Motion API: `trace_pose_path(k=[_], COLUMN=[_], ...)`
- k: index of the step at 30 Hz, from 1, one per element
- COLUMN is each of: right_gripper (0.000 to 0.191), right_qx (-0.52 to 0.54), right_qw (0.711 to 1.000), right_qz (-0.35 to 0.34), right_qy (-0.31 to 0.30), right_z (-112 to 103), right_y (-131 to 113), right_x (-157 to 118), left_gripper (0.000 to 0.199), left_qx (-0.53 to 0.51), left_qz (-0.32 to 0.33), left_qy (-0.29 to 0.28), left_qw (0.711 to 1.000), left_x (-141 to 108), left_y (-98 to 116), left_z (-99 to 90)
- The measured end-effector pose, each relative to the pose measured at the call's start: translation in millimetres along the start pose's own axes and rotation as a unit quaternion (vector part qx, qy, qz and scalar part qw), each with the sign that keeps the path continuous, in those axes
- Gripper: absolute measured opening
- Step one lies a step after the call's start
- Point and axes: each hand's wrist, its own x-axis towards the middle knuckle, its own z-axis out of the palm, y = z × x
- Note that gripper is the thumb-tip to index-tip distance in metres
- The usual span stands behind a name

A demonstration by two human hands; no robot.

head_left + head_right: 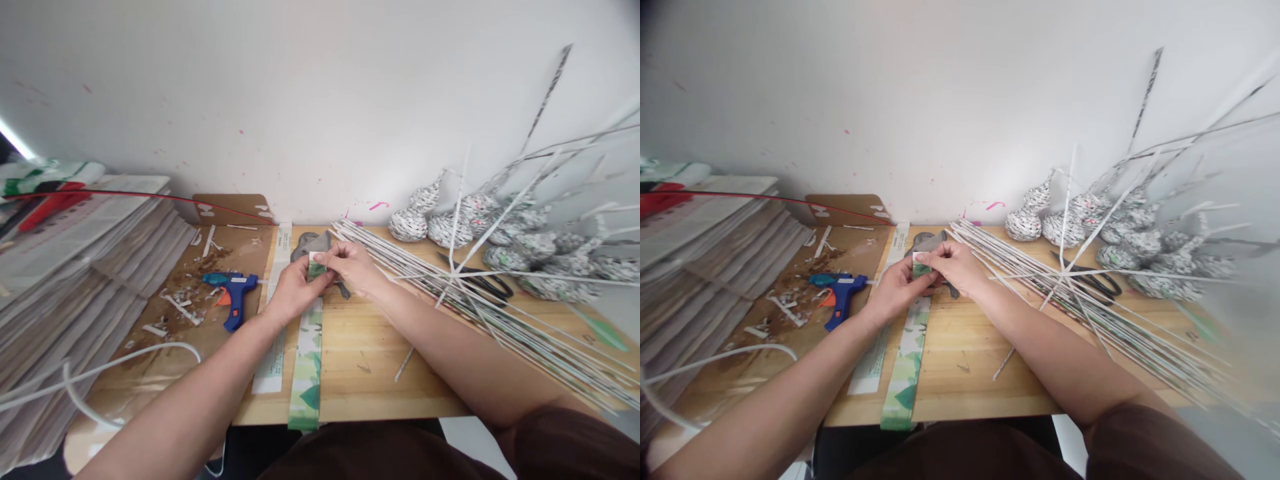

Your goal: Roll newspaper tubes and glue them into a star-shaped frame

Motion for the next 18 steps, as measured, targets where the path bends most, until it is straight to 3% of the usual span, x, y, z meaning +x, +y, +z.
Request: trace_pose_path(k=[8,14,18], right_gripper=[0.041,0.029,0.028], right_qx=[-0.033,-0.097,-0.076], right_qw=[0.999,0.988,0.994], right_qz=[-0.006,-0.022,-0.001], right_qy=[-0.003,-0.117,-0.081], right_z=[0.5,-9.8,-9.0], right_y=[2.9,-5.7,-7.6], right_x=[-0.8,0.6,-0.7], left_gripper=[0.033,0.035,0.033], left_qx=[-0.095,-0.129,-0.133], left_qz=[-0.06,-0.067,-0.069], left_qy=[-0.017,-0.016,-0.035], left_qw=[0.993,0.989,0.988], left_x=[0.1,1.4,2.3], left_y=[4.2,2.4,-0.3], left_z=[1.9,1.0,0.9])
